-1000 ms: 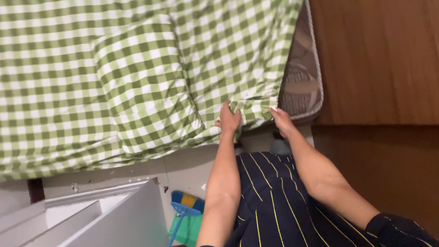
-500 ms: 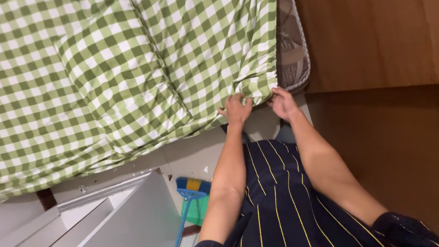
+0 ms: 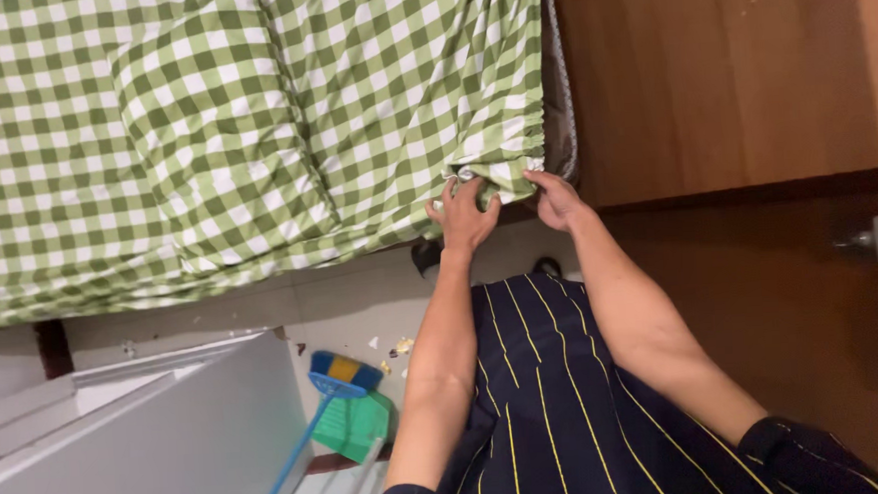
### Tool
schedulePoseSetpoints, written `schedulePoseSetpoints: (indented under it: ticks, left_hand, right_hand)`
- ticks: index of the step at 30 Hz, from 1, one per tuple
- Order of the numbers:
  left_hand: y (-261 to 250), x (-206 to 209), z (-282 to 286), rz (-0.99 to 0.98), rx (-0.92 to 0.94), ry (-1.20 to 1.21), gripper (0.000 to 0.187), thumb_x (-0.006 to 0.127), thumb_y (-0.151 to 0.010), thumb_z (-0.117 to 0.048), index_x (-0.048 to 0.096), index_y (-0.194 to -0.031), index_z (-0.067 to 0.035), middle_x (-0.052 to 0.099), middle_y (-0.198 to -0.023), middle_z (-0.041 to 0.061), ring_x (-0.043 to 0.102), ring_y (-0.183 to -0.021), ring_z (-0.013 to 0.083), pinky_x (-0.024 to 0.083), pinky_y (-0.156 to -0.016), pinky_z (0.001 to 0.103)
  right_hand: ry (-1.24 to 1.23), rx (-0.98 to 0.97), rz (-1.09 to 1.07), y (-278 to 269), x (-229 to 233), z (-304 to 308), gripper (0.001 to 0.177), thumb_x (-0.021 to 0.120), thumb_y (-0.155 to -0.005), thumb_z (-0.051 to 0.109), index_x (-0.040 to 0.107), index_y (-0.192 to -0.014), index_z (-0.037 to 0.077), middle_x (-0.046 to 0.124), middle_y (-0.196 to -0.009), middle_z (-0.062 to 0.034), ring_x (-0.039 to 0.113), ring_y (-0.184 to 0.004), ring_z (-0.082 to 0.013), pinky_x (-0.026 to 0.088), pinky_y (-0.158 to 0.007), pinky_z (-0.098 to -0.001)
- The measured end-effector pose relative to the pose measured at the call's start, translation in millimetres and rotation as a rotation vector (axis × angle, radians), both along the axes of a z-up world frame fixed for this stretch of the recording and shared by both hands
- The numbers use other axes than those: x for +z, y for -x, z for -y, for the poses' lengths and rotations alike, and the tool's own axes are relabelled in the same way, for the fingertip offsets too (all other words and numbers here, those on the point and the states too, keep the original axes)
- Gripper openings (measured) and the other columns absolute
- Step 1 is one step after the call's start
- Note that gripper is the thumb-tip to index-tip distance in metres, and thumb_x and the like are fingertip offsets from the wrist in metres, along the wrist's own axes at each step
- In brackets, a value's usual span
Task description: The person makes a bed by tucking the bedsheet around the mattress edges, adjusting and positioning a pillow at the top of the bed, and smoothing the bedsheet across the mattress.
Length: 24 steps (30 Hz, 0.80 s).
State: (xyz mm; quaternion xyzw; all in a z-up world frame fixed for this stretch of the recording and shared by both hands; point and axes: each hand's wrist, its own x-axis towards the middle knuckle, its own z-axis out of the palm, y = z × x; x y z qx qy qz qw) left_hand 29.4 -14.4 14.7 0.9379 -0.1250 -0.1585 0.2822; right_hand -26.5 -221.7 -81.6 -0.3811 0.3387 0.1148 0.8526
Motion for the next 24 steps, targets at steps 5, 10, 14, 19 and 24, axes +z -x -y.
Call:
schedulePoseSetpoints:
  ticks: [5, 10, 14, 19, 24]
  left_hand:
    - [41.5, -2.7, 28.1, 0.058, -0.005, 0.075, 0.081, 0.071, -0.079, -0.052, 0.051, -0.147, -0.013, 0.057, -0.145, 0.009, 0.041, -0.144, 0.0295, 0.010, -0.112, 0.076]
    - [76.0, 8.2, 52.0, -0.021, 0.023, 0.019, 0.096, 0.074, -0.074, -0.060, 0.047, -0.152, -0.009, 0.057, -0.142, 0.013, 0.044, -0.139, 0.0295, 0.010, -0.113, 0.076]
    - [93.6, 19.9, 67.9, -0.169, -0.153, -0.233, 0.073, 0.070, -0.075, -0.060, 0.065, -0.137, -0.024, 0.054, -0.148, 0.008, 0.040, -0.143, 0.0299, 0.011, -0.116, 0.077]
    - [108.8, 15.2, 80.6, -0.134, -0.147, -0.244, 0.061, 0.074, -0.072, -0.060, 0.072, -0.124, -0.029, 0.048, -0.150, 0.013, 0.028, -0.149, 0.0344, 0.008, -0.112, 0.077]
    - [121.7, -0.6, 87.7, -0.266, -0.329, -0.262, 0.075, 0.071, -0.077, -0.058, 0.056, -0.144, -0.029, 0.064, -0.137, 0.017, 0.053, -0.138, 0.0313, 0.004, -0.117, 0.081]
  right_hand:
    - [-0.039, -0.029, 0.166, 20.3, 12.1, 23.0, 0.031, 0.074, -0.096, 0.022, 0.068, -0.122, 0.005, 0.069, -0.126, -0.0070, 0.061, -0.120, -0.0196, 0.040, -0.109, -0.0360]
    - [0.066, 0.037, 0.086, 48.4, 35.1, 33.5, 0.033, 0.072, -0.092, 0.022, 0.068, -0.124, 0.012, 0.069, -0.126, -0.0027, 0.061, -0.118, -0.0142, 0.042, -0.105, -0.0318]
    - [0.109, 0.116, 0.103, 73.2, 8.6, 47.2, 0.036, 0.080, -0.093, 0.020, 0.070, -0.125, 0.006, 0.067, -0.130, -0.0110, 0.059, -0.124, -0.0237, 0.039, -0.112, -0.0425]
    - [0.168, 0.045, -0.137, 107.9, -13.6, 68.9, 0.047, 0.079, -0.082, 0.029, 0.060, -0.125, 0.027, 0.056, -0.140, 0.0043, 0.039, -0.137, -0.0182, 0.021, -0.114, -0.0593]
    - [-0.005, 0.019, -0.084, 129.0, -21.3, 73.1, 0.040, 0.073, -0.085, 0.035, 0.066, -0.117, 0.012, 0.067, -0.122, -0.0071, 0.055, -0.112, -0.0253, 0.032, -0.098, -0.0492]
